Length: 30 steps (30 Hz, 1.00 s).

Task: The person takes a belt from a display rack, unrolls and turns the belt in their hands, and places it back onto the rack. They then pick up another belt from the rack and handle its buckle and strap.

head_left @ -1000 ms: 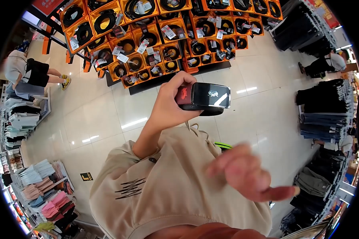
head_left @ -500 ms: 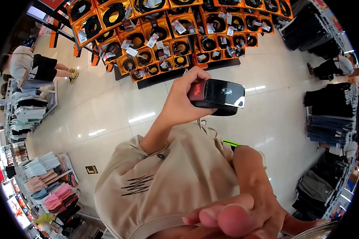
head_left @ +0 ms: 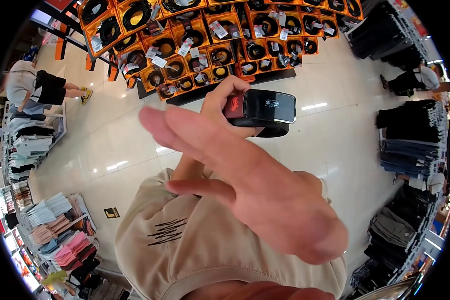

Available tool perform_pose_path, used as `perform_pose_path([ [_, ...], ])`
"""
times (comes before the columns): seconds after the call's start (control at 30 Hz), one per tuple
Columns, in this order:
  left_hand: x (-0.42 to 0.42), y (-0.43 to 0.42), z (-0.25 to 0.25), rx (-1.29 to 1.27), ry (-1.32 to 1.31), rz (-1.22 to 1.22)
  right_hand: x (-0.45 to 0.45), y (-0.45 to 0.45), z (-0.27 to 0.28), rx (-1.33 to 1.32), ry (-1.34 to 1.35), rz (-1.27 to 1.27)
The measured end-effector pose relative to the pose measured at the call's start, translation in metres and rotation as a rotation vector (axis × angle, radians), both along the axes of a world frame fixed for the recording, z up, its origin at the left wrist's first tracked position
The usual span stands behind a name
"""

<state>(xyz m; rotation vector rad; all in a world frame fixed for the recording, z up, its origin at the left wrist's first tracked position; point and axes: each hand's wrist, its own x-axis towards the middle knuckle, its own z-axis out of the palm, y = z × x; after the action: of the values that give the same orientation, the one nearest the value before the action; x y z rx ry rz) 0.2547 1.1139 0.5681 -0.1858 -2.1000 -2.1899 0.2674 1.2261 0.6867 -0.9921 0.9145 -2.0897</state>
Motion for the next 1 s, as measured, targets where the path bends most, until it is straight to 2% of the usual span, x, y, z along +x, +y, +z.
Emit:
perform_pose_path([
  [0.17, 0.000, -0.008, -0.004, 0.083, 0.049, 0.018, 0.015, 0.008, 0.006, 0.020, 0.029, 0.005],
  [0.2, 0.001, -0.015, -0.006, 0.022, 0.094, -0.023, 0.020, 0.013, 0.010, 0.018, 0.034, 0.013],
  [0.27, 0.005, -0.019, -0.003, 0.015, 0.017, 0.030, 0.028, 0.020, 0.016, 0.018, 0.037, 0.019],
  [0.47, 0.010, -0.038, -0.014, 0.103, 0.004, 0.117, 0.028, 0.005, 0.023, 0.068, 0.120, -0.011],
  [0.63, 0.017, -0.060, -0.019, -0.010, 0.055, 0.142, 0.012, -0.031, 0.024, 0.132, 0.150, -0.061],
  [0.73, 0.011, -0.071, -0.018, -0.117, 0.140, 0.167, -0.003, -0.056, 0.023, 0.170, 0.145, -0.108],
  [0.77, 0.008, -0.074, -0.025, 0.029, 0.134, 0.201, -0.007, -0.063, 0.021, 0.183, 0.131, -0.134],
  [0.93, 0.010, -0.070, -0.011, -0.046, 0.178, 0.500, -0.018, -0.081, 0.004, 0.226, 0.050, -0.313],
  [1.0, 0.011, -0.082, -0.012, 0.012, 0.118, 0.464, -0.015, -0.080, -0.004, 0.238, 0.016, -0.421],
])
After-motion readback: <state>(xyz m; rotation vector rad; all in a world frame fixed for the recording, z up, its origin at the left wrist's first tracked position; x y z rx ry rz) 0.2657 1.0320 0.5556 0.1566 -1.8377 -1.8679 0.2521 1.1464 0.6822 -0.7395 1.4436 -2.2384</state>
